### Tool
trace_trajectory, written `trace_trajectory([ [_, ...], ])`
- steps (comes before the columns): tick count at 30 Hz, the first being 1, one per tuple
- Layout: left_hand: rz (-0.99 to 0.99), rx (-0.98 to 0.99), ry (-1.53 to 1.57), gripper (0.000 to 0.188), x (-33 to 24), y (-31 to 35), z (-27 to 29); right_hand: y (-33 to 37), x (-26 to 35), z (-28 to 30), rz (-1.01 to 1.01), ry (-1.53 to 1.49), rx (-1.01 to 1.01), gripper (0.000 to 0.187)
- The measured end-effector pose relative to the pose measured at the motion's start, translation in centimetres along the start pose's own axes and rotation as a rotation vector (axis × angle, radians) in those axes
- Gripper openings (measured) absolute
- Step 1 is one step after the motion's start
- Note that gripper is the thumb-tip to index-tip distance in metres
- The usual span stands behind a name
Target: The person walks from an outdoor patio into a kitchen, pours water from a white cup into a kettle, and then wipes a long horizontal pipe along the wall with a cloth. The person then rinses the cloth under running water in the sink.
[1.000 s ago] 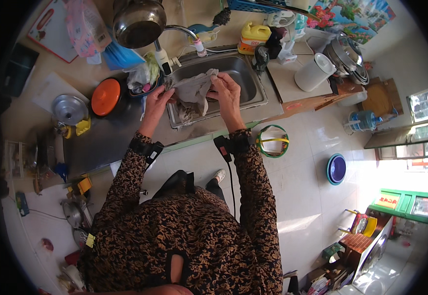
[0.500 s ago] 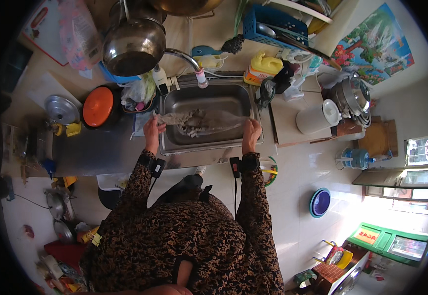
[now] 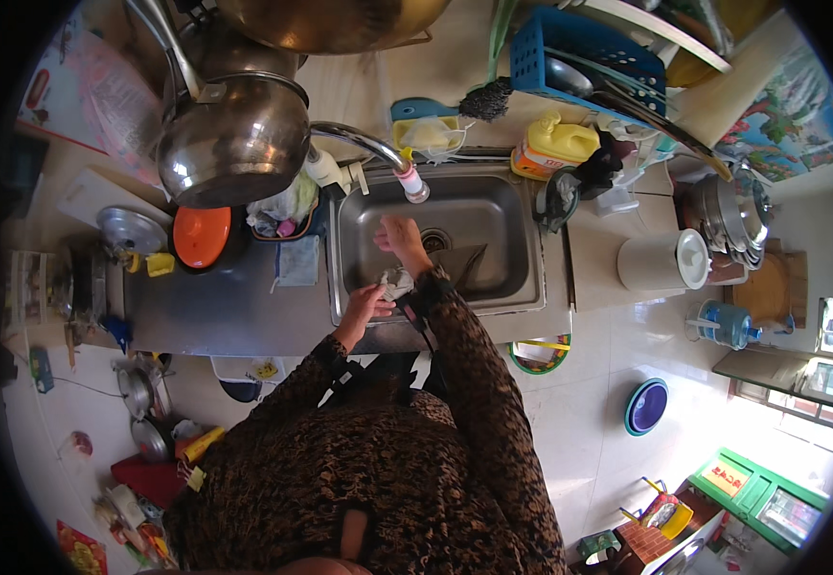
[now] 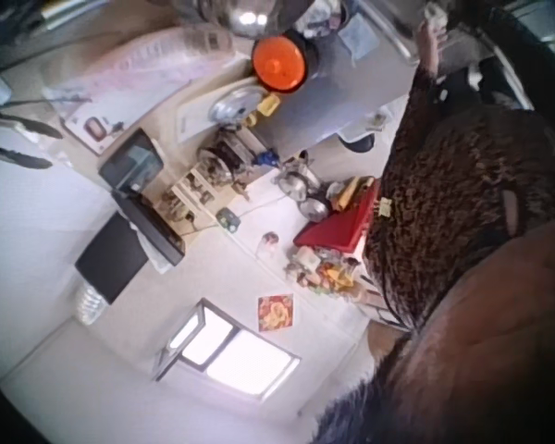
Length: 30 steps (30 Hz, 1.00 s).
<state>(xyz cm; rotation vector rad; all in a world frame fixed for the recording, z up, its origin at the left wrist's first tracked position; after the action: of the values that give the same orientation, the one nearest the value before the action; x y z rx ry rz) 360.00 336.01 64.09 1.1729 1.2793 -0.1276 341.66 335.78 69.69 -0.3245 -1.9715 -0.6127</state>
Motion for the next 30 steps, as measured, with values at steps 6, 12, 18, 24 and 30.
trace_trajectory([
  [6,-0.038,-0.168,0.097,0.053,0.2,3.1,4.4,-9.2,-1.6,-3.0,-0.059,-0.026,0.043,0.054],
  [12,-0.042,-0.219,0.161,0.060,1.1,5.4,5.2,-11.2,-1.6,-3.4,-0.098,-0.105,-0.187,0.038],
  [18,-0.064,-0.234,0.209,0.059,1.4,5.4,3.5,-13.0,0.7,-4.8,-0.014,-0.186,-0.184,0.039],
  [24,-0.118,-0.224,0.222,0.057,1.0,4.5,3.9,-12.6,1.5,-5.1,-0.009,-0.243,-0.246,0.040],
  [30,-0.079,-0.259,0.257,0.058,1.2,4.3,5.2,-12.2,0.8,-4.7,0.001,-0.355,-0.011,0.043],
])
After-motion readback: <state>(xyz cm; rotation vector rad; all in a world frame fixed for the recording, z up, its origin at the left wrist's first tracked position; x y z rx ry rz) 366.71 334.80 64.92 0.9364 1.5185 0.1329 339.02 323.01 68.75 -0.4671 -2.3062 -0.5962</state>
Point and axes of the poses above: each hand's wrist, its own y-axis away from the middle knuckle, its own z-axis out of the back of the hand, x = y × z, the point moved 7 cm from there along -y, towards the middle knuckle, and after that the axes turned 3 degrees about x, right-handed, at the moved point
